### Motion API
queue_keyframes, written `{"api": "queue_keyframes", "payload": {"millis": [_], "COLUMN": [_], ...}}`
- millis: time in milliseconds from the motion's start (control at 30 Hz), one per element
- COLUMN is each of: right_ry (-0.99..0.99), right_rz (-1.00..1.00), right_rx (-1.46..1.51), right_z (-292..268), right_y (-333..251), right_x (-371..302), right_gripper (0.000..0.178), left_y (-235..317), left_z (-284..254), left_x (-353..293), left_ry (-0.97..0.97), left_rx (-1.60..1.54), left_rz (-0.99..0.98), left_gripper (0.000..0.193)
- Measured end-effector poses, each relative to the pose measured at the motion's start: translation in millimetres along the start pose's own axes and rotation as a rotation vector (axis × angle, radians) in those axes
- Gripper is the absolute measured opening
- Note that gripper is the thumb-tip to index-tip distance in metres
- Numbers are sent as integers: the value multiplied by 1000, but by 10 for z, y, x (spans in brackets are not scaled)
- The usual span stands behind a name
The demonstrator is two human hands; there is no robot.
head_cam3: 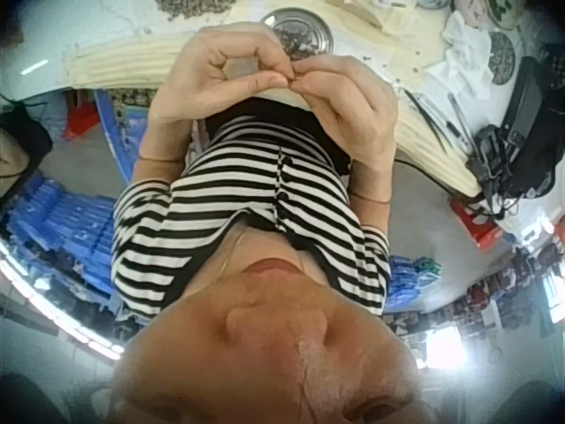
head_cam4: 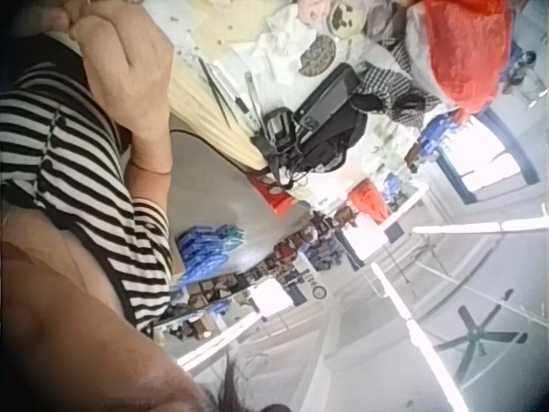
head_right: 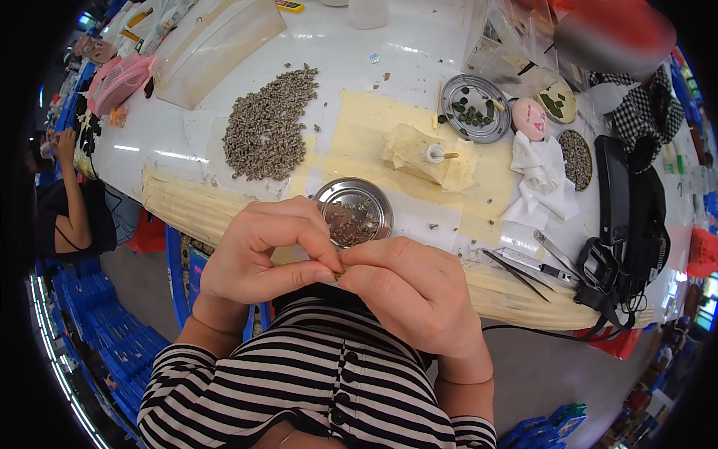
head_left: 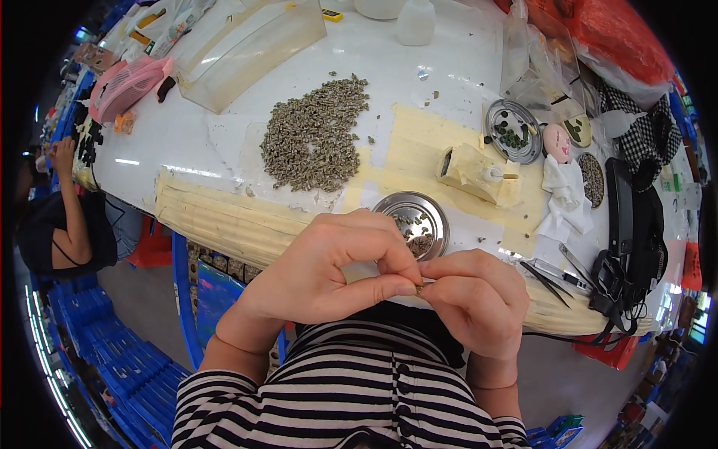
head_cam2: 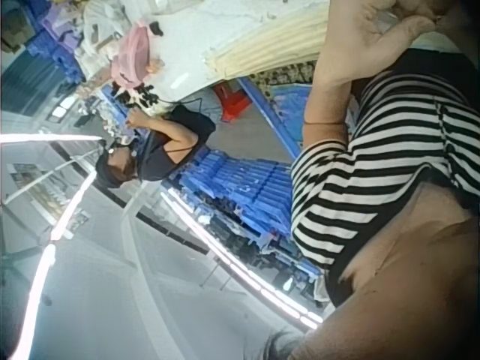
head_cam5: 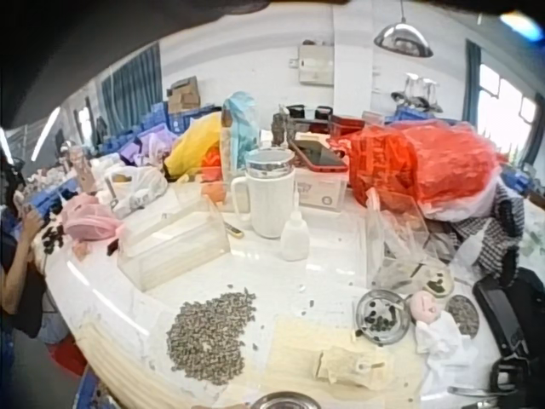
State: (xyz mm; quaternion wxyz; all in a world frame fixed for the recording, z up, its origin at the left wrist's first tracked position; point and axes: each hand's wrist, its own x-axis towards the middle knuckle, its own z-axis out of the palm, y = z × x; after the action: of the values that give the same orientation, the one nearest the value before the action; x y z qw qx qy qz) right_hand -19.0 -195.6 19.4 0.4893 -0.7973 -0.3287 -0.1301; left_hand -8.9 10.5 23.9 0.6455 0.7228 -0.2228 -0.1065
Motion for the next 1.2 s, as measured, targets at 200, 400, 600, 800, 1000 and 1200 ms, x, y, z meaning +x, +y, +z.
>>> {"api": "queue_keyframes", "payload": {"millis": [200, 400, 600, 800, 1000, 1200], "right_ry": [144, 217, 246, 233, 286, 267], "right_rz": [-48, -35, -17, -61, 21, 38], "right_rx": [-64, -76, -97, -163, -149, -127], "right_z": [52, 148, 156, 188, 164, 153], "right_y": [60, 64, 79, 88, 67, 107], "right_x": [-59, -77, -94, -82, -84, -100], "right_gripper": [24, 30, 32, 32, 32, 30], "left_y": [26, -136, -188, -200, -178, -184], "left_z": [61, 199, 253, 274, 307, 258], "left_x": [5, -32, -19, -15, -11, -2], "left_ry": [113, 260, 295, 312, 332, 283], "left_rx": [-34, -329, -374, -408, -352, -68], "left_rz": [-22, 9, 39, 26, 48, 94], "left_gripper": [7, 11, 11, 10, 11, 12]}}
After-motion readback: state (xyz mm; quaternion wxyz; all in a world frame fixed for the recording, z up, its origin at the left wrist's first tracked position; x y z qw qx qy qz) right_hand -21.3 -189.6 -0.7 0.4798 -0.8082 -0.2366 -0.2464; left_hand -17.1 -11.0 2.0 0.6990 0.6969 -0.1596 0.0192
